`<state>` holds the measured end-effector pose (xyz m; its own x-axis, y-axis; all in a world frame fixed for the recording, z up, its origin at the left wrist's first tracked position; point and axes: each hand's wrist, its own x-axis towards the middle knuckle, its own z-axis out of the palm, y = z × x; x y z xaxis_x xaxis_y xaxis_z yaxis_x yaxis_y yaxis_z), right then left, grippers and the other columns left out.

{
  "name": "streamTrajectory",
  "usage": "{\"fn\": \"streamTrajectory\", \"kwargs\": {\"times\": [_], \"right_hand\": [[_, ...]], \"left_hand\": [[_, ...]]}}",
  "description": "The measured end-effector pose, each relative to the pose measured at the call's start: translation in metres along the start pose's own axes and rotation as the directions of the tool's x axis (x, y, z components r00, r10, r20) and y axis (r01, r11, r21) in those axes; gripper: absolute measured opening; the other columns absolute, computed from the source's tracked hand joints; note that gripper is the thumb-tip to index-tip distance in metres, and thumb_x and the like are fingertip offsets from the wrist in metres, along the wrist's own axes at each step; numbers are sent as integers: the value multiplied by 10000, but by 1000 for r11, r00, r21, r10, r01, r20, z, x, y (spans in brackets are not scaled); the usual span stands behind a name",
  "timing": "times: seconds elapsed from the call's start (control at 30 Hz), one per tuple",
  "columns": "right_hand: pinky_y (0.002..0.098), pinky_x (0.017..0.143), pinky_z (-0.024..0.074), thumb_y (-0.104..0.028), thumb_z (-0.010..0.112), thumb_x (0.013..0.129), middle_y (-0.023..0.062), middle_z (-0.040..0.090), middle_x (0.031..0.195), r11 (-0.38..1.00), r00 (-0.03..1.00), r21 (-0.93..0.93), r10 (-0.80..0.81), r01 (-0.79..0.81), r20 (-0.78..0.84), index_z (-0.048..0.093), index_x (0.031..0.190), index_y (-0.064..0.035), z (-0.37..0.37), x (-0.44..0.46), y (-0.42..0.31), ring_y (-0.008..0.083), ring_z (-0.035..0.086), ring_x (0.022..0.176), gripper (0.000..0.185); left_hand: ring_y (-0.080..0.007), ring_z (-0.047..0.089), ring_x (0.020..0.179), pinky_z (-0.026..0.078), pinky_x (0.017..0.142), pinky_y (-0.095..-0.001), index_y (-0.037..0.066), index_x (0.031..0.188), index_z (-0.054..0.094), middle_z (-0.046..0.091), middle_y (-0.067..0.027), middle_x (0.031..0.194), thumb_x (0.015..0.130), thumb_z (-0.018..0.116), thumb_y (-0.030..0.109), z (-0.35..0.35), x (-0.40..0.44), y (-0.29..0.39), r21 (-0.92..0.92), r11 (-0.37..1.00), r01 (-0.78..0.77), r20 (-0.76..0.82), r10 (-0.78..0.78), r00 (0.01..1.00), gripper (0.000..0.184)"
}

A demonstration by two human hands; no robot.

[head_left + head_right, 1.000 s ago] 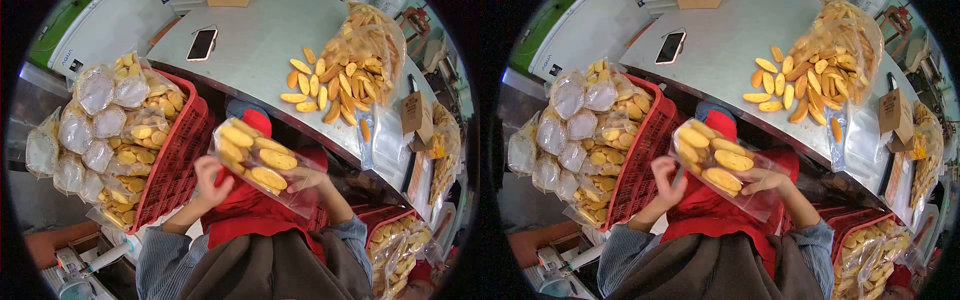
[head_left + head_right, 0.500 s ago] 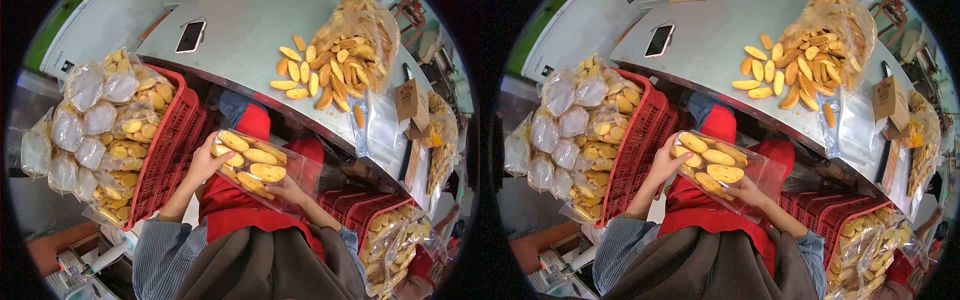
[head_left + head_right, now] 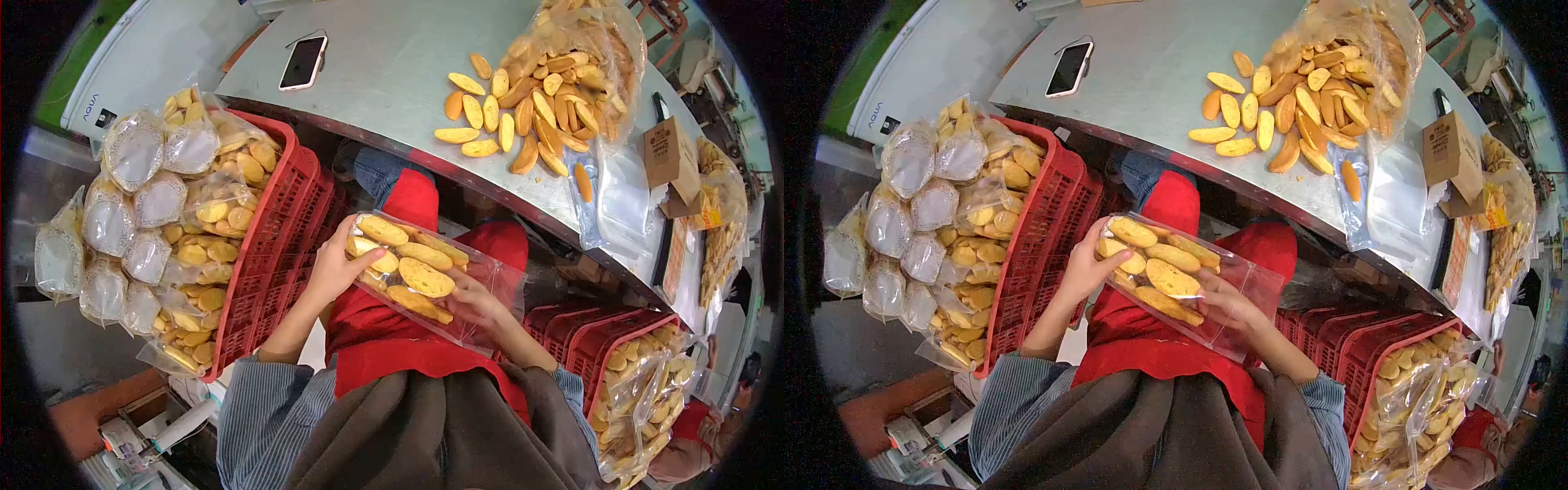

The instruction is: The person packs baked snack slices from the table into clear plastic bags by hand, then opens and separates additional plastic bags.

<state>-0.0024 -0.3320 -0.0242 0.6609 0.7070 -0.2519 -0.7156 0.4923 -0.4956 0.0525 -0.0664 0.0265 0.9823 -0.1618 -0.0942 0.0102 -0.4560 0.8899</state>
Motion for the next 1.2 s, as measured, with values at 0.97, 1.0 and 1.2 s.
{"fn": "streamTrajectory", "kwargs": {"times": [0.97,1.0,1.2], "right_hand": [[352,1032,330,-79,657,766,110,419,1359,988,993,152,54,-38,-105,284,1371,-17,3,-11,6,228,409,1249,714],[353,1032,330,-83,654,773,109,427,1353,987,988,150,77,-58,-130,294,1367,-17,9,-8,4,230,411,1246,698],[380,1038,325,-101,578,827,124,364,1394,914,990,381,-124,141,-71,303,1357,-20,39,-6,-7,255,373,1270,603]], "left_hand": [[-221,577,1027,453,867,-323,-23,1262,398,582,-175,1112,753,732,197,0,-6,-20,-209,978,-2,5,3,1000,647],[-217,574,1032,452,870,-321,-24,1263,398,579,-175,1118,754,732,196,0,-6,-20,-200,980,-11,0,11,1000,648],[-225,564,1050,445,881,-320,-28,1272,387,563,-181,1141,750,736,204,5,-15,-26,-227,974,-10,-50,-2,999,669]]}}
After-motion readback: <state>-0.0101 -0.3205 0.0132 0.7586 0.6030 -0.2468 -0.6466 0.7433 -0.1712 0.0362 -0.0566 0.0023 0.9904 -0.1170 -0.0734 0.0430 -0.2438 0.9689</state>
